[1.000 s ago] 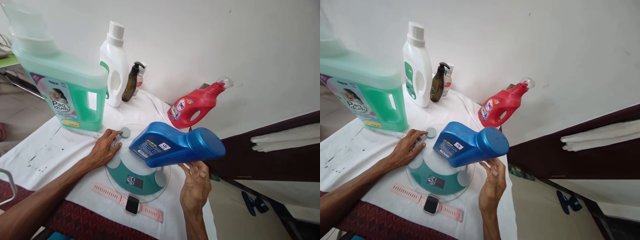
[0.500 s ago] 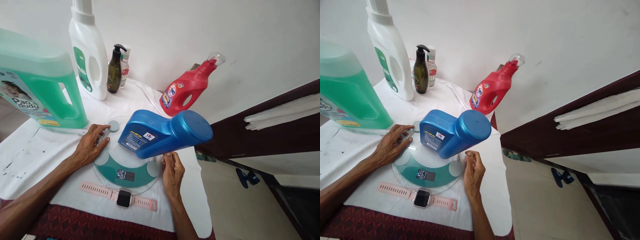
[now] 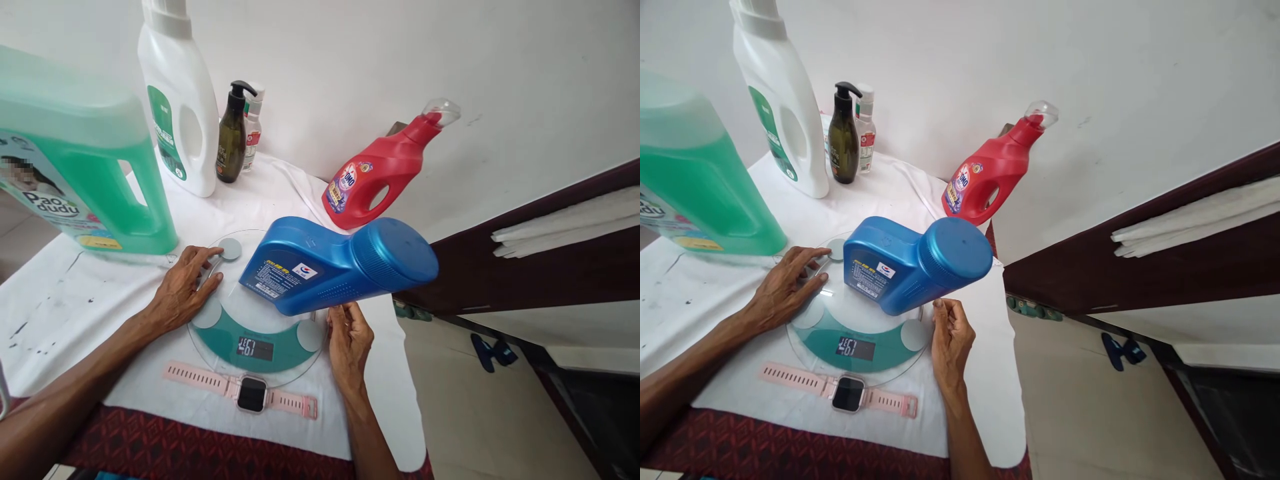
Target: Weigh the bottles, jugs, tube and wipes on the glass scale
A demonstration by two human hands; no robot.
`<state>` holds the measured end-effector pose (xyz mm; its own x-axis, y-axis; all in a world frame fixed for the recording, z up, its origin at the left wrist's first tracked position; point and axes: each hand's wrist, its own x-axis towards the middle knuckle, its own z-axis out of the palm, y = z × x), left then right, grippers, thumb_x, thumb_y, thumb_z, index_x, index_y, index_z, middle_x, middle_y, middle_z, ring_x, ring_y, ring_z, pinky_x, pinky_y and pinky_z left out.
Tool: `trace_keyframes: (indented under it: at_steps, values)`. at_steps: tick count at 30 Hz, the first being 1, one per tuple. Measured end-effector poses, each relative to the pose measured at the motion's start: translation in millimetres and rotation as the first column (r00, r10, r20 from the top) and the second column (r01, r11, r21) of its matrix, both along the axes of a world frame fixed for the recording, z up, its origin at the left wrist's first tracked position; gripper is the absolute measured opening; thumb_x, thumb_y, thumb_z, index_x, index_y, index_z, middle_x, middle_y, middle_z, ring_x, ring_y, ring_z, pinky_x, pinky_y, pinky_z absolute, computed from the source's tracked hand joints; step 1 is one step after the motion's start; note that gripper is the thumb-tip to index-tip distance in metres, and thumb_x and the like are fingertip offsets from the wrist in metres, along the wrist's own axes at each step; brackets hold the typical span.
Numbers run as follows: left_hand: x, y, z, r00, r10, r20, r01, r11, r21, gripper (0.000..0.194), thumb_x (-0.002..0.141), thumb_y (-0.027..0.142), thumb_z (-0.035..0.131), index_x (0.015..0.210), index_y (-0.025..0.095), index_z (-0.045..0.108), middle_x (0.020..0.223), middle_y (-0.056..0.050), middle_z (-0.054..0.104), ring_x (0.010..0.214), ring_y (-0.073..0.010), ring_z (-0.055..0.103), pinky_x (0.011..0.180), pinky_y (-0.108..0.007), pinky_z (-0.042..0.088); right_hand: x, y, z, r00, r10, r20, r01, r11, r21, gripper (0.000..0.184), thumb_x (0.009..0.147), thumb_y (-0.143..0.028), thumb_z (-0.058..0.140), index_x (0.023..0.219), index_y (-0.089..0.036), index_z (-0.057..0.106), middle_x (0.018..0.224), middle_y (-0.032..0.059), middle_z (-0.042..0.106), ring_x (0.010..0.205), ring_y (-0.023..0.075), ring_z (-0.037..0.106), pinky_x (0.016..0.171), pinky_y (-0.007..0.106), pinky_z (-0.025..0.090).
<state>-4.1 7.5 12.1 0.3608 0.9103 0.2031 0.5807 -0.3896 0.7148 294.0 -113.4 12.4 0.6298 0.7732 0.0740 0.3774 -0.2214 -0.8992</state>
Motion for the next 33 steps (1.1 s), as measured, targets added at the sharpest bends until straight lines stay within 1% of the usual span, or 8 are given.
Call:
trace_keyframes:
  at_steps: [4, 13, 17, 22, 25, 28, 31, 33]
  values:
    - [0, 0, 1.4, 1.000, 0.005, -0.001, -0.005, 1.000, -0.006, 0.042, 0.102, 0.043, 0.054, 0.141, 0.025, 0.060, 0.118, -0.008, 0.060, 0.095, -0.0211, 0.068, 0.071, -0.034, 0.060, 0, 1, 1.9, 1.000, 0.002, 0.014, -0.002, 1.000, -0.012, 0.054, 0.090, -0.074, 0.063, 0.081, -0.021, 0.061, 0.064, -0.0047, 0.050, 0.058, 0.0132, 0.043, 0.057, 0.028, 0.033]
    - [0, 0, -0.4, 1.000, 0.002, 0.003, -0.002, 1.000, 0.021, 0.043, 0.103, 0.044, 0.054, 0.141, 0.026, 0.060, 0.119, -0.008, 0.061, 0.096, -0.0217, 0.068, 0.074, -0.036, 0.062, -1, 0, 5.1, 0.999, 0.013, 0.032, -0.013, 1.000, -0.005, 0.052, 0.088, -0.073, 0.065, 0.083, -0.021, 0.063, 0.071, -0.0016, 0.058, 0.065, 0.0156, 0.052, 0.063, 0.029, 0.040]
    - [0, 0, -1.4, 1.000, 0.001, 0.002, -0.001, 1.000, 0.022, 0.043, 0.103, 0.043, 0.054, 0.141, 0.026, 0.059, 0.119, -0.008, 0.061, 0.096, -0.0219, 0.069, 0.075, -0.036, 0.062, 0, 2, 4.5, 0.998, -0.050, 0.024, 0.050, 0.998, 0.025, 0.053, 0.085, -0.073, 0.068, 0.089, -0.021, 0.065, 0.077, 0.0004, 0.063, 0.070, 0.0178, 0.056, 0.067, 0.030, 0.044]
    - [0, 0, -3.0, 1.000, 0.001, 0.007, -0.001, 1.000, 0.026, 0.044, 0.103, 0.044, 0.052, 0.142, 0.026, 0.059, 0.119, -0.008, 0.061, 0.095, -0.0220, 0.069, 0.077, -0.039, 0.062, 5, 3, -4.0, 0.989, -0.147, 0.020, 0.146, 0.989, 0.035, 0.055, 0.085, -0.075, 0.067, 0.092, -0.020, 0.066, 0.082, 0.0032, 0.066, 0.075, 0.0199, 0.059, 0.070, 0.033, 0.046]
    - [0, -1, -1.3, 1.000, -0.002, 0.004, 0.002, 1.000, 0.000, 0.044, 0.102, 0.044, 0.052, 0.142, 0.025, 0.058, 0.120, -0.009, 0.060, 0.095, -0.0219, 0.068, 0.081, -0.041, 0.062, 5, 1, -2.4, 0.986, -0.162, 0.032, 0.158, 0.983, 0.096, 0.053, 0.086, -0.072, 0.067, 0.094, -0.020, 0.067, 0.086, 0.0045, 0.067, 0.081, 0.0212, 0.062, 0.073, 0.034, 0.048]
    - [0, -2, 0.9, 1.000, -0.011, 0.009, 0.011, 0.999, -0.032, 0.046, 0.102, 0.043, 0.051, 0.143, 0.023, 0.057, 0.122, -0.010, 0.059, 0.098, -0.0228, 0.068, 0.082, -0.042, 0.062, -5, 3, 13.3, 0.997, -0.075, 0.010, 0.071, 0.971, 0.230, 0.050, 0.086, -0.067, 0.070, 0.106, -0.021, 0.067, 0.098, 0.0064, 0.069, 0.091, 0.0240, 0.066, 0.080, 0.037, 0.053]
    - [0, -2, 0.9, 1.000, -0.012, 0.023, 0.013, 0.999, -0.038, 0.046, 0.102, 0.043, 0.051, 0.143, 0.024, 0.056, 0.123, -0.010, 0.059, 0.101, -0.0238, 0.069, 0.082, -0.042, 0.062, -26, 14, 36.6, 0.987, 0.157, -0.033, -0.134, 0.920, 0.368, 0.058, 0.082, -0.063, 0.076, 0.124, -0.025, 0.065, 0.116, 0.0088, 0.069, 0.108, 0.0276, 0.068, 0.095, 0.046, 0.055]
    - [0, -2, -0.2, 0.999, -0.011, 0.031, 0.012, 0.999, -0.030, 0.045, 0.102, 0.043, 0.051, 0.143, 0.025, 0.057, 0.123, -0.010, 0.059, 0.101, -0.0242, 0.069, 0.082, -0.042, 0.062, -44, 24, 49.0, 0.956, 0.281, -0.088, -0.226, 0.891, 0.394, 0.066, 0.077, -0.059, 0.083, 0.132, -0.026, 0.064, 0.123, 0.0094, 0.070, 0.114, 0.0289, 0.069, 0.103, 0.049, 0.054]
